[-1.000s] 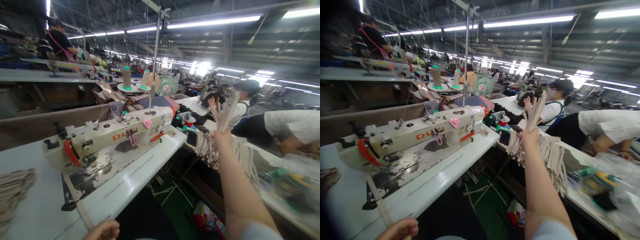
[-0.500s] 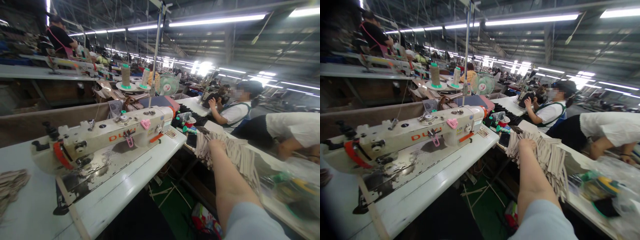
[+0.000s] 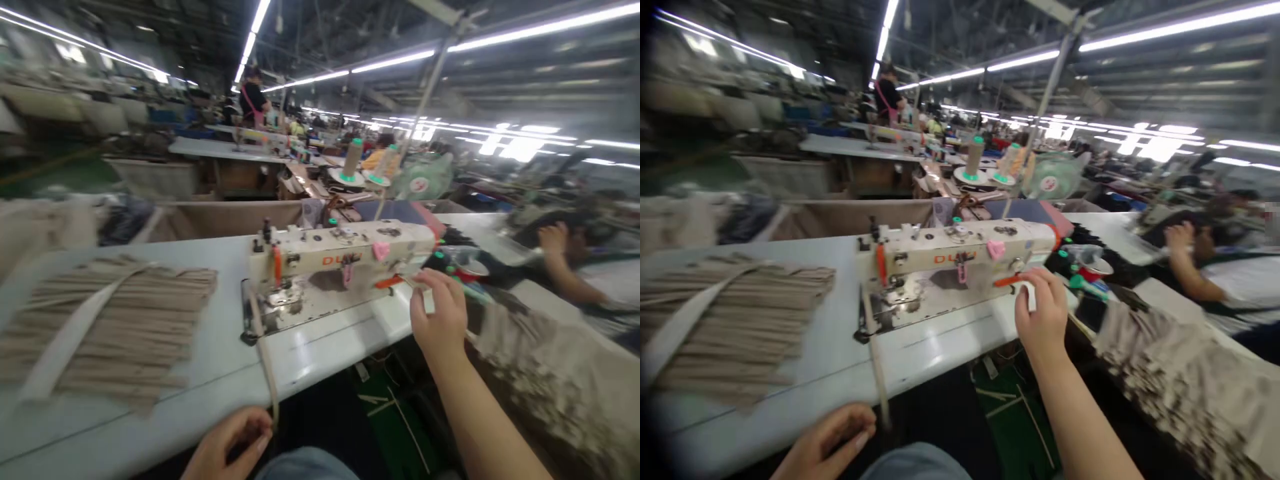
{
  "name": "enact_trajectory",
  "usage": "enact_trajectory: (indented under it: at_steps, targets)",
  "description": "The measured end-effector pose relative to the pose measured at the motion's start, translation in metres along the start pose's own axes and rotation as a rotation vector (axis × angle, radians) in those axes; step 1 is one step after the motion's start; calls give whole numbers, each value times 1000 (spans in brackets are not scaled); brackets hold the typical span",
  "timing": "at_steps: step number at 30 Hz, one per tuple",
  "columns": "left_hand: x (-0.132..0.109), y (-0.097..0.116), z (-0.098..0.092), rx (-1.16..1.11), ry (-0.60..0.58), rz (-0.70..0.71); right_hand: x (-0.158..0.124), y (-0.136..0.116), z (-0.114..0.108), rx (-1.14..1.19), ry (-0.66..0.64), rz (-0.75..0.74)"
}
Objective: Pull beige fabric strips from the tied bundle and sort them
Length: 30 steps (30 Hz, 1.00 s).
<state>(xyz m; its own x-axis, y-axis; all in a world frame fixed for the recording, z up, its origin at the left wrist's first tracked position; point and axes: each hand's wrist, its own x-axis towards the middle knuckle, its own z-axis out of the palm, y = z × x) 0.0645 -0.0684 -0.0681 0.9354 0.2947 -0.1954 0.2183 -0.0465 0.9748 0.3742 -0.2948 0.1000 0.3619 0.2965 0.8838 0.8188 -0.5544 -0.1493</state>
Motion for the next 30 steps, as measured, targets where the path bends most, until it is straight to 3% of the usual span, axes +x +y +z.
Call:
enact_trajectory:
  at_steps: [2, 6, 8, 11, 16, 20, 24, 30]
  targets:
    - [-10, 13, -3, 1, 33, 14, -5, -69, 20, 289, -118, -116]
    - [-30, 28, -17, -74, 160, 37, -21, -188, 54, 754, -543, -240]
    - [-43, 26, -26, -128, 223, 74, -27, -231, 74, 825, -711, -319]
    - [-65, 16, -39, -213, 322, 79, -34, -279, 111, 762, -819, -403]
    - [-94, 2, -54, -362, 449, 52, -43, -338, 162, 444, -920, -471]
    - [-107, -1, -62, -405, 511, 39, -51, -374, 180, 206, -960, -474]
    - [-111, 1, -65, -429, 547, 31, -51, -392, 186, 82, -945, -495]
    - [-107, 4, -64, -468, 551, 41, -50, -398, 194, 48, -923, -554]
